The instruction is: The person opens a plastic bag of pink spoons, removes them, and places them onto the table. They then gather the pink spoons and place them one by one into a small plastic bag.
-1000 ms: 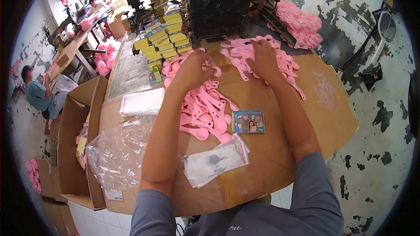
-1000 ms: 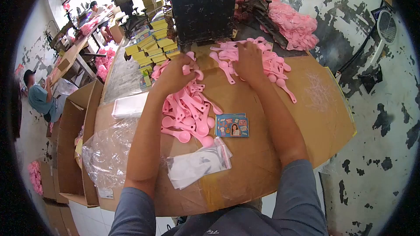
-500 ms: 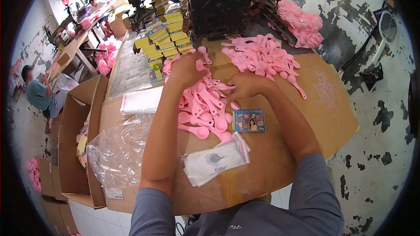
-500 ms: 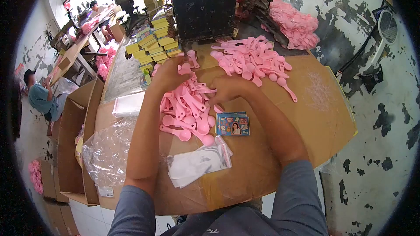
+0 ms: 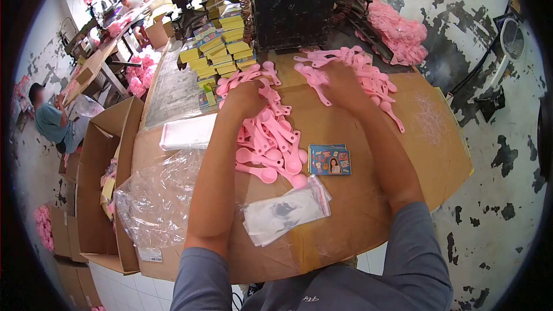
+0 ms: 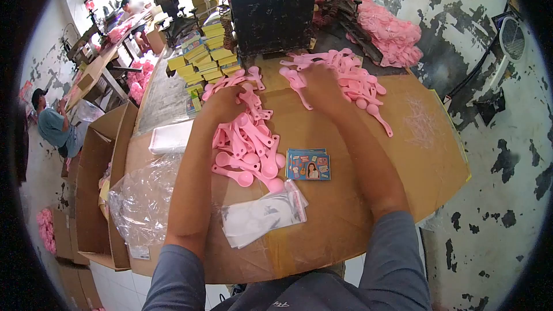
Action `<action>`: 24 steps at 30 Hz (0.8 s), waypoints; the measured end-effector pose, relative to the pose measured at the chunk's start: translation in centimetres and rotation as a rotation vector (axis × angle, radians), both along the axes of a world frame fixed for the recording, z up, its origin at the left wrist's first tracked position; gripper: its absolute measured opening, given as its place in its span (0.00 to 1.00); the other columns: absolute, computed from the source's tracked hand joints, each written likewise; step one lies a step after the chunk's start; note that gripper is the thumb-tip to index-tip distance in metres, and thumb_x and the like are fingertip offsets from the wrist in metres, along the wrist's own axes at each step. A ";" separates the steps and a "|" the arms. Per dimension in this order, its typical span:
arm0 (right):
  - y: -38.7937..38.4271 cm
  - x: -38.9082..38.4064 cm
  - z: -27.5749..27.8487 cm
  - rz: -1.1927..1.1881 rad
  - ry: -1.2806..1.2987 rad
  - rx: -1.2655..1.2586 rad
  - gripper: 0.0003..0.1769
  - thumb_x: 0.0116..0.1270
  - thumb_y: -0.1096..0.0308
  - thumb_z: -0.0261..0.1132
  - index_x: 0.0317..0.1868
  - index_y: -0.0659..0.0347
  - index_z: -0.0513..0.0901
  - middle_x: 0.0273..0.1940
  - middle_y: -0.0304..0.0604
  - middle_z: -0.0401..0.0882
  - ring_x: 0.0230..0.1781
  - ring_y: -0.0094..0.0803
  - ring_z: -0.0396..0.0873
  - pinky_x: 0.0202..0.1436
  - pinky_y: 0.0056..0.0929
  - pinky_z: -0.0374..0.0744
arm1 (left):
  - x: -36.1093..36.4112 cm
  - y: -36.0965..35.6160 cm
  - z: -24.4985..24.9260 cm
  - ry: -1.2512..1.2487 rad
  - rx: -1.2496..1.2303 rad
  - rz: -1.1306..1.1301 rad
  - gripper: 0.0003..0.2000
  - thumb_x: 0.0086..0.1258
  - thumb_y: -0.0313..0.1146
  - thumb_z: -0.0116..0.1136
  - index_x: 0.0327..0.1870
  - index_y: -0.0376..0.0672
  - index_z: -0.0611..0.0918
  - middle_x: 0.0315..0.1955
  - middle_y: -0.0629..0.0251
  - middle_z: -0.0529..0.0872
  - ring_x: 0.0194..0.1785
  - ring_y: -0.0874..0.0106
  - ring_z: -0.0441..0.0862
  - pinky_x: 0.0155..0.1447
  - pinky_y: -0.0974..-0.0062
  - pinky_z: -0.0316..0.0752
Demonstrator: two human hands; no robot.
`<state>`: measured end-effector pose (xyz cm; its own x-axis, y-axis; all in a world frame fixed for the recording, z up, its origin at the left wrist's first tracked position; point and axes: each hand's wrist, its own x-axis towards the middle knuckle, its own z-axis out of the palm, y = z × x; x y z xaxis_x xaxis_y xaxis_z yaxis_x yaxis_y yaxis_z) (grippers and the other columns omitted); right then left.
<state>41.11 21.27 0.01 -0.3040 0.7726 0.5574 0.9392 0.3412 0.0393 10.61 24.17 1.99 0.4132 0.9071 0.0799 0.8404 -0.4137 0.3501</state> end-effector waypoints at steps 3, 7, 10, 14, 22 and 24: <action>0.3 -5.8 -1.2 0.313 0.412 -0.333 0.21 0.67 0.60 0.69 0.56 0.62 0.84 0.48 0.60 0.86 0.50 0.53 0.85 0.55 0.47 0.81 | 0.0 0.0 0.6 -0.009 -0.023 -0.034 0.24 0.62 0.39 0.69 0.61 0.42 0.85 0.51 0.49 0.90 0.57 0.54 0.88 0.61 0.61 0.81; 3.2 -9.6 -3.4 0.362 0.601 -0.420 0.19 0.70 0.59 0.68 0.55 0.61 0.86 0.46 0.57 0.88 0.48 0.50 0.87 0.52 0.45 0.82 | 0.0 0.1 0.6 0.025 -0.064 0.008 0.22 0.61 0.40 0.71 0.56 0.41 0.88 0.50 0.50 0.91 0.56 0.55 0.88 0.60 0.61 0.82; 5.7 -9.7 -3.1 0.329 0.576 -0.478 0.17 0.70 0.61 0.67 0.53 0.62 0.87 0.44 0.55 0.89 0.43 0.46 0.88 0.50 0.42 0.83 | 0.5 -0.4 1.1 0.076 -0.051 0.075 0.20 0.61 0.40 0.70 0.53 0.42 0.88 0.50 0.51 0.91 0.55 0.55 0.88 0.60 0.62 0.82; 7.2 -8.8 -1.3 0.194 0.562 -0.568 0.13 0.67 0.64 0.66 0.46 0.63 0.88 0.41 0.54 0.89 0.41 0.43 0.88 0.47 0.39 0.84 | 0.4 -0.2 1.0 0.102 -0.062 0.028 0.19 0.61 0.41 0.68 0.50 0.41 0.89 0.48 0.50 0.91 0.53 0.55 0.89 0.59 0.61 0.83; 12.5 -9.8 -3.5 0.000 0.359 -0.418 0.21 0.67 0.58 0.66 0.50 0.67 0.87 0.43 0.58 0.89 0.46 0.49 0.89 0.52 0.46 0.84 | 0.6 -0.6 0.8 0.082 -0.038 0.009 0.17 0.63 0.42 0.63 0.41 0.36 0.90 0.45 0.48 0.91 0.50 0.54 0.90 0.56 0.59 0.84; 11.7 -10.7 -3.2 -0.134 0.337 -0.469 0.23 0.67 0.54 0.66 0.50 0.66 0.87 0.46 0.58 0.89 0.49 0.51 0.88 0.55 0.49 0.83 | 0.7 -0.6 0.7 0.091 -0.052 0.016 0.17 0.63 0.42 0.63 0.44 0.38 0.90 0.45 0.49 0.91 0.50 0.54 0.90 0.56 0.59 0.84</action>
